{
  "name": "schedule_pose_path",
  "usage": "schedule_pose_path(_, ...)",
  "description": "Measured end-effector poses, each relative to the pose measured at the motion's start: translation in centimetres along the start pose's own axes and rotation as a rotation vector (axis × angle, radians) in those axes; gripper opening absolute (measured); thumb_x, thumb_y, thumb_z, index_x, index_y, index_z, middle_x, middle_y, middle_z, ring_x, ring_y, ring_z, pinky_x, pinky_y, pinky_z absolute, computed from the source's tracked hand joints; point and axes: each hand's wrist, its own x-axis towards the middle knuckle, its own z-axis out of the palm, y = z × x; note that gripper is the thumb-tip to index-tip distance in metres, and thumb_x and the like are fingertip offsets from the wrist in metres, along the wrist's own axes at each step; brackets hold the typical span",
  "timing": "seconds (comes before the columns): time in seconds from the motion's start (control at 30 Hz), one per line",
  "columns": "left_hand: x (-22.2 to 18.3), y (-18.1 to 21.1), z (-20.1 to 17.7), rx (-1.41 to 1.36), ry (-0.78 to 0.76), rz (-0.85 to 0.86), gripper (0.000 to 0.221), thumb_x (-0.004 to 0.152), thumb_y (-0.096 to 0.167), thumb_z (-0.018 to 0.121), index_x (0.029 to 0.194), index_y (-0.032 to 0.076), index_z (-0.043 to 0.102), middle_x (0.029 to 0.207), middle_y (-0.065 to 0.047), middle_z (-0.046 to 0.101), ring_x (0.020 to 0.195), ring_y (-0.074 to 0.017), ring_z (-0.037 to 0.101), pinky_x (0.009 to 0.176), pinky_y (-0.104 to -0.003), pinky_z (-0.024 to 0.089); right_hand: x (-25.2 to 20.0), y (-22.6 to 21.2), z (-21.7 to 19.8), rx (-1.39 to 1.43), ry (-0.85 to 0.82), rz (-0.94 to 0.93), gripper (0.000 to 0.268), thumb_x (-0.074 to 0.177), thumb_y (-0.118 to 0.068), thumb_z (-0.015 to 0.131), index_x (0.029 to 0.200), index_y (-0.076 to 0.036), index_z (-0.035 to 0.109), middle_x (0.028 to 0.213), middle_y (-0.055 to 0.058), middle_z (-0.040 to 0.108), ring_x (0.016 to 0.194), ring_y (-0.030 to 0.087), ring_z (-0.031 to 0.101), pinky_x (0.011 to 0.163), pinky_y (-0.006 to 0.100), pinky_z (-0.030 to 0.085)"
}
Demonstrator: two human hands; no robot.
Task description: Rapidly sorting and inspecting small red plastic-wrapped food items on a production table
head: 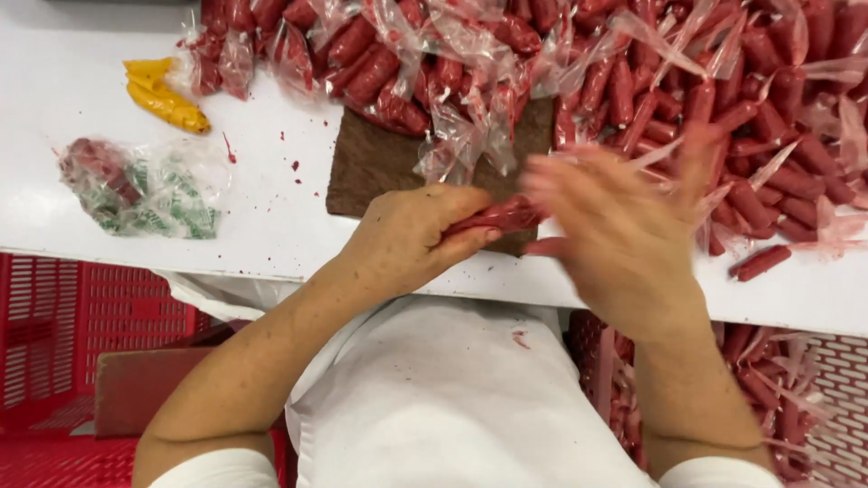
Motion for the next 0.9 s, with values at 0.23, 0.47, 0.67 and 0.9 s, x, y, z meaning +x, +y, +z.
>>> schedule_pose_path(0.23, -0.8, 1.0, 0.0, 0.039, 0.062, -0.006, 0.027, 0.099, 0.042, 0.054, 0.096, 0.016, 0.061, 0.081, 0.003, 0.066, 0.08, -0.0206, 0.063, 0.061, -0.04, 0.047, 1.1, -0.2, 1.8, -0.193, -0.409, -0.225, 0.022, 0.086, 0.013, 0.047, 0.093, -0.006, 0.056, 0.077, 0.004, 0.047, 0.076, 0.026, 0.048, 0.114, 0.054, 0.03)
schedule_pose_path(0.47, -1.6, -2.2, 0.1, 0.083, -0.147, -0.12, 0.048, 0.088, 0.037, 0.071, 0.129, 0.014, 0.059, 0.113, -0.016, 0.072, 0.105, -0.0385, 0.069, 0.086, -0.05, 0.055, -1.5, 0.3, 8.1, -0.24, -0.407, -0.209, 0.015, 0.104, -0.02, 0.048, 0.09, -0.014, 0.05, 0.084, 0.0, 0.047, 0.092, 0.02, 0.049, 0.12, 0.061, 0.018)
schedule_pose_path(0.67, -2.1, -5.3, 1.9, 0.003, -0.135, -0.286, 0.057, 0.083, 0.025, 0.076, 0.135, 0.019, 0.055, 0.121, -0.012, 0.069, 0.111, -0.0348, 0.067, 0.092, -0.046, 0.054, -0.4, -0.6, 9.1, -0.106, -0.23, -0.274, 0.012, 0.099, -0.01, 0.052, 0.089, -0.004, 0.057, 0.076, 0.008, 0.05, 0.084, 0.026, 0.052, 0.116, 0.067, 0.028)
schedule_pose_path(0.9, -2.0, -4.3, 3.7, -0.133, 0.012, -0.423, 0.077, 0.081, 0.023, 0.072, 0.148, 0.019, 0.035, 0.11, -0.018, 0.07, 0.109, -0.0388, 0.067, 0.092, -0.051, 0.055, 0.9, -1.4, 10.5, -0.184, -0.186, -0.43, 0.015, 0.102, -0.014, 0.048, 0.09, -0.009, 0.056, 0.094, 0.008, 0.055, 0.102, 0.029, 0.054, 0.114, 0.075, 0.022)
